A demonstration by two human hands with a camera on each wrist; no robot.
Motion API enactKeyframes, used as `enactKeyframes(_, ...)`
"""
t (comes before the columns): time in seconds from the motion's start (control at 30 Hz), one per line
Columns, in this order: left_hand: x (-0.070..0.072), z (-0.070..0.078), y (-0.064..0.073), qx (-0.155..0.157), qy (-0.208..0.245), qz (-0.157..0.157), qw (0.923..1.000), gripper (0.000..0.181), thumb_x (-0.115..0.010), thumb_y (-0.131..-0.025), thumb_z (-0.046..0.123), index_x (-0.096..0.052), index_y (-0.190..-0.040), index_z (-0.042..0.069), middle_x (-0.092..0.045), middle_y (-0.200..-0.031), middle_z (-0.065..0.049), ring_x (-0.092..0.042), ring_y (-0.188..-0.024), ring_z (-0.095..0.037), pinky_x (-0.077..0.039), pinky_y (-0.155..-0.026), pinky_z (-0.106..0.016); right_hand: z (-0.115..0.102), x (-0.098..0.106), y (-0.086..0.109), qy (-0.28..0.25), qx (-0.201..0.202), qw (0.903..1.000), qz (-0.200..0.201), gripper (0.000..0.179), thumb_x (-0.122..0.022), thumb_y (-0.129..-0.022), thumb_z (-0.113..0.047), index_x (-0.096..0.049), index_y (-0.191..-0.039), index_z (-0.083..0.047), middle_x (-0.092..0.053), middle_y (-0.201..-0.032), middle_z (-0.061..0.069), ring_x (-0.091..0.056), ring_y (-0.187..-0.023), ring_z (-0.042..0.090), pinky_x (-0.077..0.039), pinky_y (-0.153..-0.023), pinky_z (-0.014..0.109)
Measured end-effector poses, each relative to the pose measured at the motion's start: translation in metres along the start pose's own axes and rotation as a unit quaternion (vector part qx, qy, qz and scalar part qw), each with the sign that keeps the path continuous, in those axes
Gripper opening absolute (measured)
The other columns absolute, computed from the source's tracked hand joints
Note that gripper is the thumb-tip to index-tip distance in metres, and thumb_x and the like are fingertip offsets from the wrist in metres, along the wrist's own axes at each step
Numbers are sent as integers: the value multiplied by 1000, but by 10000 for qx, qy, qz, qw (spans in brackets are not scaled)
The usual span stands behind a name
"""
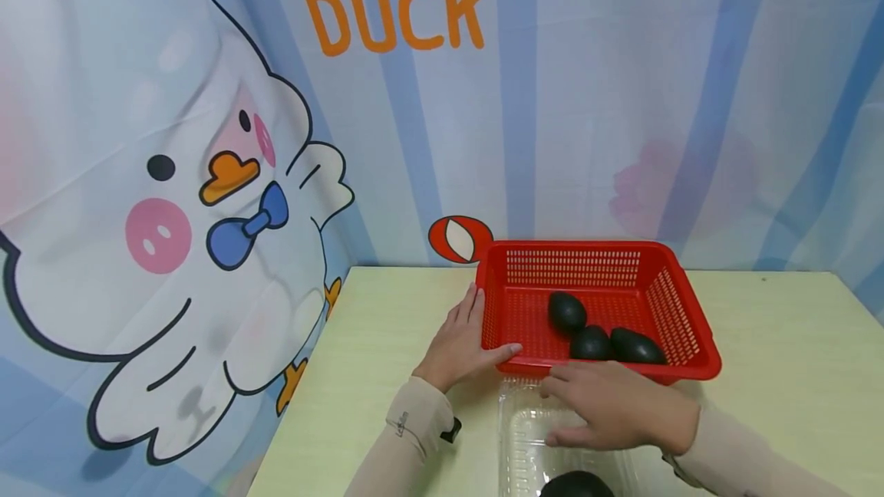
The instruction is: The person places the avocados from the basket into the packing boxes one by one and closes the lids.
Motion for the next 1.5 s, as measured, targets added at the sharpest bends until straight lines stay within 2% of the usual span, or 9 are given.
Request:
enactKeyframes(0.17, 0, 0, 0, -6, -91, 14, 10000, 115, -48, -82, 85, -9, -165, 15, -4, -172, 0, -27, -151, -28, -43, -113, -50, 22, 34, -7, 301, -130, 9976, 611, 57, -64, -89, -66, -65, -123, -21, -61, -105, -8, -54, -89, 8, -58, -77, 33)
enactKeyframes(0.27, 0, 0, 0, -15, -125, 16, 9999, 115, -47, -82, 85, -9, -165, 14, -5, -172, -1, -27, -150, -29, -40, -115, -51, 40, 49, -13, 382, -358, 9950, 853, 57, -64, -90, -64, -64, -126, -19, -63, -115, -3, -59, -100, 14, -59, -83, 39)
enactKeyframes(0.4, 0, -1, -1, -6, -185, 17, 9998, 116, -46, -81, 86, -9, -165, 15, -5, -172, -1, -27, -151, -30, -36, -118, -51, 71, 59, -28, 514, -733, 9924, 849, 63, -63, -91, -63, -62, -132, -16, -62, -132, 8, -60, -119, 28, -56, -95, 53)
enactKeyframes(0.53, -1, 0, -3, -19, -210, 14, 9998, 116, -46, -81, 86, -10, -165, 14, -6, -172, -2, -27, -151, -30, -34, -119, -51, 100, 60, -44, 524, -1014, 9917, 592, 70, -63, -91, -61, -57, -139, -10, -57, -141, 18, -55, -128, 38, -49, -102, 61)
enactKeyframes(0.73, -1, 2, -3, -65, -234, 53, 9997, 117, -46, -81, 86, -12, -164, 12, -7, -172, -3, -27, -151, -31, -35, -118, -51, 134, 49, -62, 350, -1349, 9901, 178, 79, -65, -93, -56, -46, -150, -6, -44, -153, 26, -42, -141, 47, -37, -110, 66)
enactKeyframes(0.9, -1, 1, -2, -54, -214, 82, 9997, 117, -48, -81, 86, -13, -164, 12, -6, -172, -2, -27, -151, -31, -34, -119, -51, 152, 32, -72, 198, -1490, 9884, -239, 81, -67, -93, -53, -43, -153, -4, -41, -155, 28, -39, -142, 48, -35, -113, 65)
enactKeyframes(1.13, -4, -2, -3, 22, -194, 48, 9998, 116, -49, -81, 84, -13, -164, 13, -5, -172, -2, -27, -150, -31, -33, -119, -53, 167, 6, -89, 72, -1648, 9837, -721, 79, -72, -90, -51, -47, -150, -7, -45, -152, 25, -49, -134, 45, -43, -106, 64)
enactKeyframes(1.27, -3, -2, -2, 11, -218, 57, 9997, 115, -49, -81, 84, -13, -164, 12, -6, -172, -2, -28, -150, -31, -33, -119, -52, 172, -6, -94, 21, -1785, 9789, -999, 82, -73, -89, -50, -43, -153, -8, -42, -155, 24, -47, -136, 44, -43, -106, 62)
enactKeyframes(1.5, -2, 0, -2, 7, -231, 59, 9997, 115, -49, -82, 84, -13, -164, 12, -7, -172, -3, -28, -150, -31, -34, -119, -53, 173, -13, -100, -104, -1902, 9762, -1036, 85, -73, -90, -47, -37, -156, -5, -38, -157, 25, -43, -140, 44, -39, -111, 60)
Point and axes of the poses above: each hand's wrist, its own y-axis away from the middle knuckle, its own x-axis out of the back of the hand, z = x × y, the point moved 9 cm from there along -y, towards the middle knuckle
